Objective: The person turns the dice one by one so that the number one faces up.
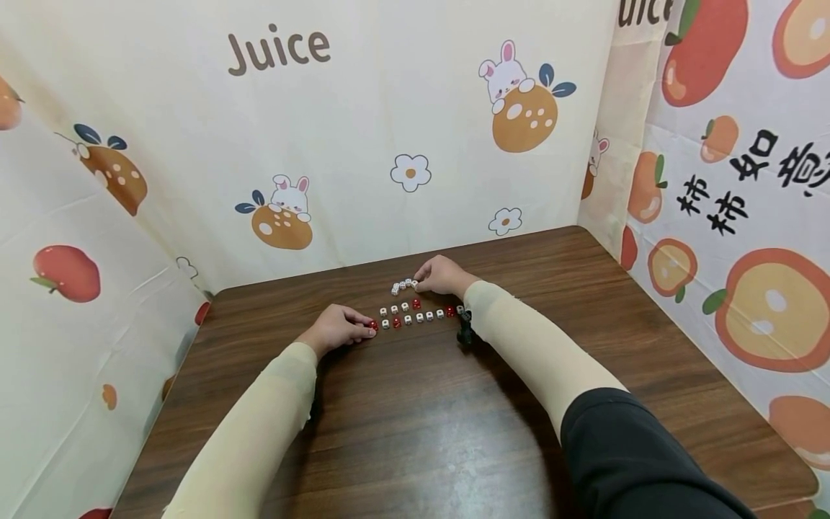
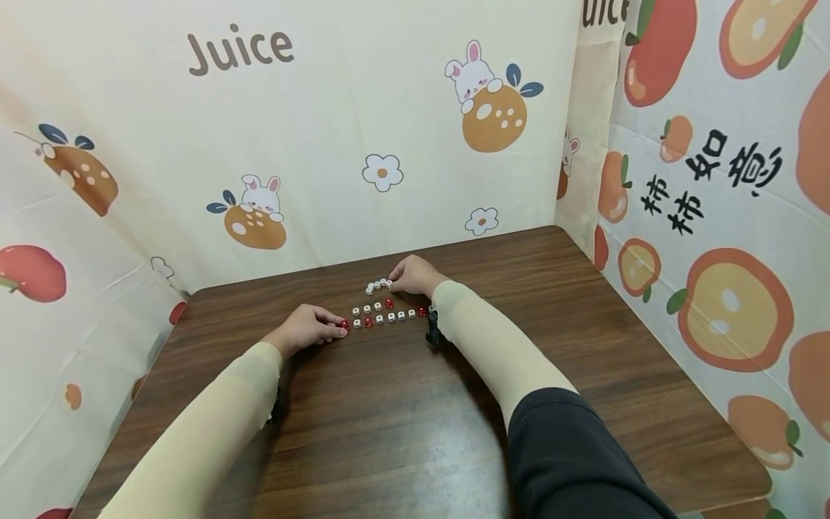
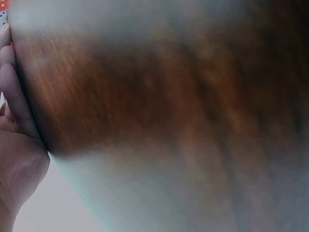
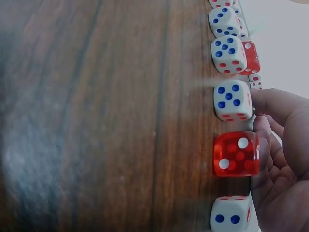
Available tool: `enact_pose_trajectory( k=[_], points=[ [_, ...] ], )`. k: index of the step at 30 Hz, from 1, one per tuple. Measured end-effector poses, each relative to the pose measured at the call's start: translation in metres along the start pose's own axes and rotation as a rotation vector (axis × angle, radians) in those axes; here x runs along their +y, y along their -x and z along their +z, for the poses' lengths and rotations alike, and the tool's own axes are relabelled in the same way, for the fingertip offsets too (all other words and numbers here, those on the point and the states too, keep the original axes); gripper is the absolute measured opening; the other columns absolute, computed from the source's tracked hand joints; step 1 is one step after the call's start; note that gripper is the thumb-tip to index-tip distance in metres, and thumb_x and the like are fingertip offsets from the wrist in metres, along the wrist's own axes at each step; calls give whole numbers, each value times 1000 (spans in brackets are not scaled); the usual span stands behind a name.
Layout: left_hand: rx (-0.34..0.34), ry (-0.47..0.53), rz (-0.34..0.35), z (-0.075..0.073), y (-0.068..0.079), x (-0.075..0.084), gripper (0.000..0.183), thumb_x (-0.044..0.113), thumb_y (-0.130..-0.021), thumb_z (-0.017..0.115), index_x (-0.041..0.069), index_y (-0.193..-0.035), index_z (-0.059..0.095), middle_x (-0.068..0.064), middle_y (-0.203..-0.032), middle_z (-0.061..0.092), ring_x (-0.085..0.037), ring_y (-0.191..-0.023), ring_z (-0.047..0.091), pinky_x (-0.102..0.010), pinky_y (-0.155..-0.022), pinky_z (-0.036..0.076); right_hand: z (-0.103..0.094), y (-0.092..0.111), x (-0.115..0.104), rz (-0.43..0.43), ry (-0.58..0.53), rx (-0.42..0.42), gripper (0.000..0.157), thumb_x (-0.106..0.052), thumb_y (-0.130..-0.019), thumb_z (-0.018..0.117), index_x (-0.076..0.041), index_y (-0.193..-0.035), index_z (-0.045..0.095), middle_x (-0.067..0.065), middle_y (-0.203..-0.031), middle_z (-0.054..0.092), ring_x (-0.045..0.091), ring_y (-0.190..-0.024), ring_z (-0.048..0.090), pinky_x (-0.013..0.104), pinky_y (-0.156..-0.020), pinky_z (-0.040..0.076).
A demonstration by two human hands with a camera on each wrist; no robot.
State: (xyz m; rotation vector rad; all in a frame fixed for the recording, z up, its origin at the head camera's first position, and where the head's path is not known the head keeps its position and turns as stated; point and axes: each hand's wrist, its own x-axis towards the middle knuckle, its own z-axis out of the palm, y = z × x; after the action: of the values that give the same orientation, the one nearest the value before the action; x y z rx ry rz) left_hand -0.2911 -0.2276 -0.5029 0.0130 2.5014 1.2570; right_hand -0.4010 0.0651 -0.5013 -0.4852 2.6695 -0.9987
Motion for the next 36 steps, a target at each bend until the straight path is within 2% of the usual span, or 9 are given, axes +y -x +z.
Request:
enact_pose_trajectory(
  k=[9,13,18,22,30,36],
  points=[
    [-2,-1,15,0,2,0,30,25,-84,93,9,-108,84,0,-85,77,-11,-68,66,-27,-61,55,1,0,0,-9,23,9,13,-31,-93,82,-21,-102,85,-1,-111,79,20,-104,66,40,-94,54],
    [-4,1,12,0,3,1,31,25,-84,92,9,-110,84,0,-86,77,-10,-69,66,-26,-62,55,0,-2,3,-20,25,13,13,-33,-93,82,-22,-100,85,-2,-116,79,18,-107,67,38,-97,54],
    [-8,4,9,-1,3,1,33,25,-84,92,9,-112,83,-2,-89,77,-11,-70,66,-27,-62,55,-4,-2,10,-23,-49,-2,15,-35,-92,84,-21,-99,84,-1,-107,80,17,-88,69,33,-82,57],
    [-11,5,9,-1,2,1,32,24,-84,92,10,-111,84,-2,-90,77,-12,-70,66,-27,-62,55,-9,2,14,-57,-108,-15,16,-35,-90,86,-20,-96,83,-1,-97,78,17,-75,68,31,-71,56],
    [-12,0,17,-1,1,0,31,24,-84,92,10,-111,84,-3,-91,78,-13,-71,67,-28,-63,56,-16,15,22,-141,-141,-56,16,-36,-87,88,-22,-93,84,-3,-82,76,13,-75,58,29,-71,49],
    [-9,-8,9,0,2,-1,30,24,-85,92,11,-110,84,-2,-92,78,-13,-71,67,-28,-64,56,-20,27,26,-130,-177,-104,16,-35,-87,89,-22,-95,85,-2,-84,77,14,-77,59,31,-74,50]
  ],
)
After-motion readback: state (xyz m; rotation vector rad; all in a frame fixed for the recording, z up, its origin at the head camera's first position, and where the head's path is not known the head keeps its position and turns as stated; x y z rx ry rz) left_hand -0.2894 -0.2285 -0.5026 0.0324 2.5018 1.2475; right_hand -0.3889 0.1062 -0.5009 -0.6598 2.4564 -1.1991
